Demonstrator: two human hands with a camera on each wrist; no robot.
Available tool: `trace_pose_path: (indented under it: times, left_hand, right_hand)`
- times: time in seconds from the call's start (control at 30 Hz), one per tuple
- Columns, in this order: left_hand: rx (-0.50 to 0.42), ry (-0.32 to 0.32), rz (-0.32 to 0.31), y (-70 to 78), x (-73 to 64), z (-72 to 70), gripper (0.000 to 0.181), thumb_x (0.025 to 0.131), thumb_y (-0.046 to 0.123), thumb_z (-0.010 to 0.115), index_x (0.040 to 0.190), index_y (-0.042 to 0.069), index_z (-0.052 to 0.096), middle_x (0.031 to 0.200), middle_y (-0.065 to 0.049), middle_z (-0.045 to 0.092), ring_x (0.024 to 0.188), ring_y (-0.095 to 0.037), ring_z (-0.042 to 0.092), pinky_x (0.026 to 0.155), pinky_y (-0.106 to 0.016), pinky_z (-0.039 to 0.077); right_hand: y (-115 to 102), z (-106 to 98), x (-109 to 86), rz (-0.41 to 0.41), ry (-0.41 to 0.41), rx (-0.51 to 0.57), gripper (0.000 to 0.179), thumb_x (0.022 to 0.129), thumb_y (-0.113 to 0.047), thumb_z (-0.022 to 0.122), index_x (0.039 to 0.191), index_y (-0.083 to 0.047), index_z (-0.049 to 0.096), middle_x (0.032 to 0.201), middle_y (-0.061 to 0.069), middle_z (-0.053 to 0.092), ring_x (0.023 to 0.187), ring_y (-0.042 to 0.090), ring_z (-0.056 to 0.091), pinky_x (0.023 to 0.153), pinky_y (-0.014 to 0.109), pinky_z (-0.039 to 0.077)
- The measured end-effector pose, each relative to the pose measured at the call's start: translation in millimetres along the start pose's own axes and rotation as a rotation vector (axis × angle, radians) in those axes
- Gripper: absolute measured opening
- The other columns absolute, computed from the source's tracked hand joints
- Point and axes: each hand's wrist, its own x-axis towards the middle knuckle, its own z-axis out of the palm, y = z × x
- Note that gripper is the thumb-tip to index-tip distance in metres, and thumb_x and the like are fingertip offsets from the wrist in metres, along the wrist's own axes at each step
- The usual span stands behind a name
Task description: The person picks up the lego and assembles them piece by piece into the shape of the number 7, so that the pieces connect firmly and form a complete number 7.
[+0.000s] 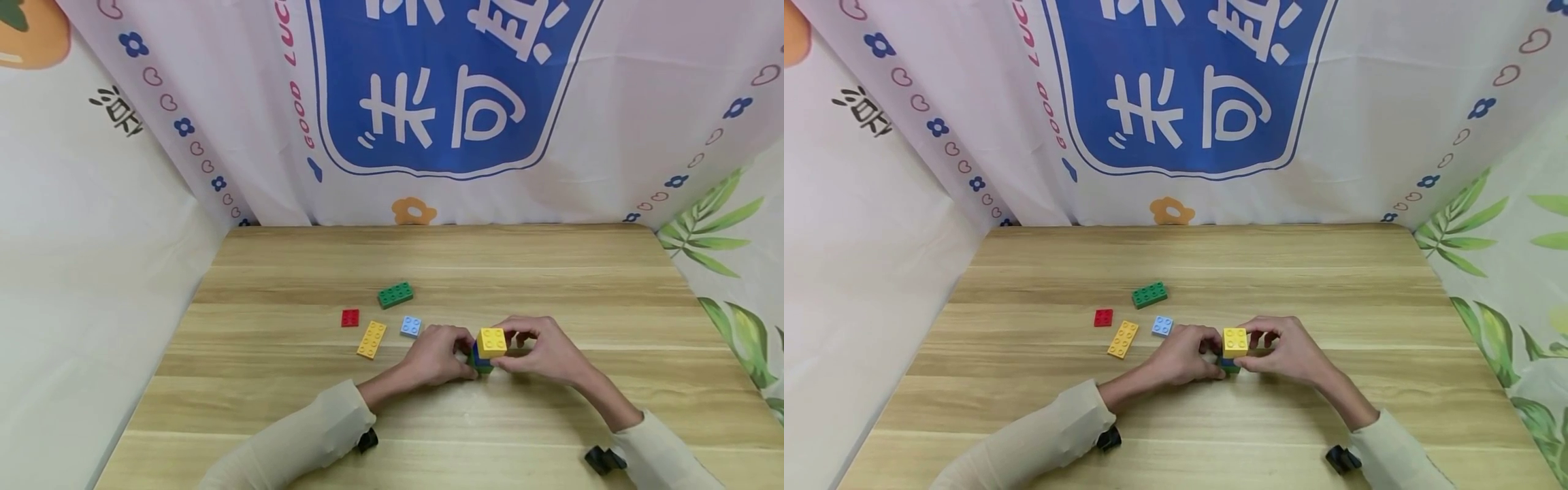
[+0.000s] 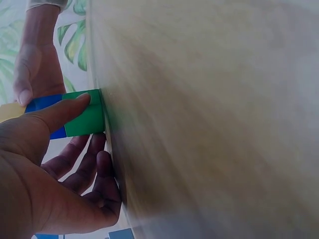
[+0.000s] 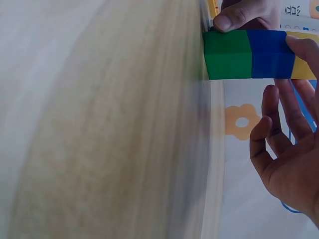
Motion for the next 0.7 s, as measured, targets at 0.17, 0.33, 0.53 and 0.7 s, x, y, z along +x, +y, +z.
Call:
trace_pose_path:
  times: [0.17,0.33,0.53,0.7]
  left_hand:
    - [0.009,-0.002,-0.002,0.8,-2.1,-1.0,0.039,0.081,0.025,0.096,0.115,0.016,0.079,0.100,0.009,0.077,0.089,-0.002,0.065,0.084,-0.022,0.052]
    - [0.017,-0.017,0.000,1.5,-8.3,-4.1,0.043,0.082,0.026,0.095,0.120,0.015,0.078,0.108,0.007,0.079,0.098,-0.004,0.068,0.094,-0.026,0.054]
    - [0.057,-0.034,-0.009,2.0,-20.7,-13.5,0.048,0.085,0.029,0.093,0.126,0.013,0.076,0.116,0.002,0.078,0.105,-0.010,0.069,0.094,-0.027,0.056]
    - [0.058,-0.008,-0.060,-1.8,-33.2,-24.4,0.048,0.086,0.030,0.092,0.128,0.014,0.075,0.120,0.001,0.077,0.107,-0.013,0.069,0.093,-0.028,0.057]
  right_hand:
    - [0,1,-0.1,0.015,-0.005,0.014,0.032,0.083,-0.021,0.095,0.112,-0.021,0.081,0.100,-0.006,0.078,0.080,0.011,0.063,0.069,0.025,0.055]
    - [1,2,-0.3,0.020,-0.005,0.020,0.031,0.082,-0.022,0.095,0.110,-0.021,0.082,0.101,-0.005,0.078,0.080,0.015,0.065,0.068,0.027,0.057]
    - [2,2,-0.6,0.012,0.007,0.013,0.031,0.081,-0.021,0.096,0.108,-0.020,0.082,0.099,-0.005,0.078,0.079,0.015,0.064,0.067,0.027,0.056]
    - [3,3,-0.4,0.013,0.012,0.003,0.031,0.080,-0.023,0.097,0.107,-0.022,0.082,0.097,-0.007,0.077,0.078,0.014,0.064,0.066,0.026,0.056]
